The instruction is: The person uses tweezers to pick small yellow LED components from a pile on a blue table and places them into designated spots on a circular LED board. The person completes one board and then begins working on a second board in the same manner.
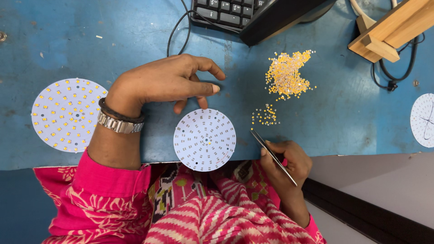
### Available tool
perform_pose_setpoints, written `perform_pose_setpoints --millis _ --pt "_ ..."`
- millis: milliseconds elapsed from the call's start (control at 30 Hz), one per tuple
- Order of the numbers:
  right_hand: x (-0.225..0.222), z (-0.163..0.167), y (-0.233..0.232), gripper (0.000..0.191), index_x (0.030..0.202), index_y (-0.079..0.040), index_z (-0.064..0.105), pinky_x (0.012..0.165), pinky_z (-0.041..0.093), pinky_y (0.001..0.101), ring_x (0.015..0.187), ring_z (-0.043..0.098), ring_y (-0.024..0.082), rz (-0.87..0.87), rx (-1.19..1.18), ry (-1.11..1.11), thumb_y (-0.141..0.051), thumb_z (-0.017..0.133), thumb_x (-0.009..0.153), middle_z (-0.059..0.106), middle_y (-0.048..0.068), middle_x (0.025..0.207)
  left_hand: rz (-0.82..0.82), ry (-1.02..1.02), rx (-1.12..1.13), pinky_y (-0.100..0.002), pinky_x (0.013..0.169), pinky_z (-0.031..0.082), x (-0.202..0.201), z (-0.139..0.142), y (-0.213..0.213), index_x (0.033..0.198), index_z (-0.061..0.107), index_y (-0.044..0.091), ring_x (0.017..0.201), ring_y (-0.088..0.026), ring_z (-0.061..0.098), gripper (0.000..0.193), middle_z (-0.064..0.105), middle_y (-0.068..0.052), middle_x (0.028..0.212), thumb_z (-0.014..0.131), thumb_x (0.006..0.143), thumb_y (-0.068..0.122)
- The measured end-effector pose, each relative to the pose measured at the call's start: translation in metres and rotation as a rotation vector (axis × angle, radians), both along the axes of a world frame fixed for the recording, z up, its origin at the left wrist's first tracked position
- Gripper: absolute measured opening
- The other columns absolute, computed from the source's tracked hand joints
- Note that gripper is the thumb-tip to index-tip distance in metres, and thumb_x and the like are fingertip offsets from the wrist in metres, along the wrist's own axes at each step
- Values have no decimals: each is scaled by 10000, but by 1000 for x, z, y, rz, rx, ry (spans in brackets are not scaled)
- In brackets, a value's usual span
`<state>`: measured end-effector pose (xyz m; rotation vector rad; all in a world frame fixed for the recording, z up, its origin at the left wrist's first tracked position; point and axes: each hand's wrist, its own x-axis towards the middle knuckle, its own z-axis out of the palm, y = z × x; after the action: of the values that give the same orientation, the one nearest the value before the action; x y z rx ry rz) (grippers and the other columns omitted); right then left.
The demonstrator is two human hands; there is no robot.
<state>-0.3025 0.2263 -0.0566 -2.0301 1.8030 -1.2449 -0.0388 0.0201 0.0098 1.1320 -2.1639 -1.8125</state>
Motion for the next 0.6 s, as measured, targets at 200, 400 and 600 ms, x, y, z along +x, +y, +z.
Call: perform_pose_setpoints --millis 200,400,600 --pt "8 0 1 116 884 22 677 635 491 297 695 660 193 37 10 -67 -10 784 854 690 115 820 -8 43 -7 -274 416 493 1 -4 -1 1328 609 84 365 -128 567 515 814 -116 820 646 879 333" --pt "20 5 -12 140 884 7 694 600 484 291 653 662 186 327 134 -107 -29 801 803 700 100 787 -106 102 48 -263 385 464 -12 -12 2 1345 605 102 391 -110 587 538 819 -92 851 672 869 344" --pt "11 9 -27 155 892 -22 726 563 499 269 625 679 163 522 265 -97 -94 804 778 708 86 772 -154 121 148 -246 380 471 -22 -16 5 1356 593 112 392 -114 591 565 813 -91 850 680 853 354"
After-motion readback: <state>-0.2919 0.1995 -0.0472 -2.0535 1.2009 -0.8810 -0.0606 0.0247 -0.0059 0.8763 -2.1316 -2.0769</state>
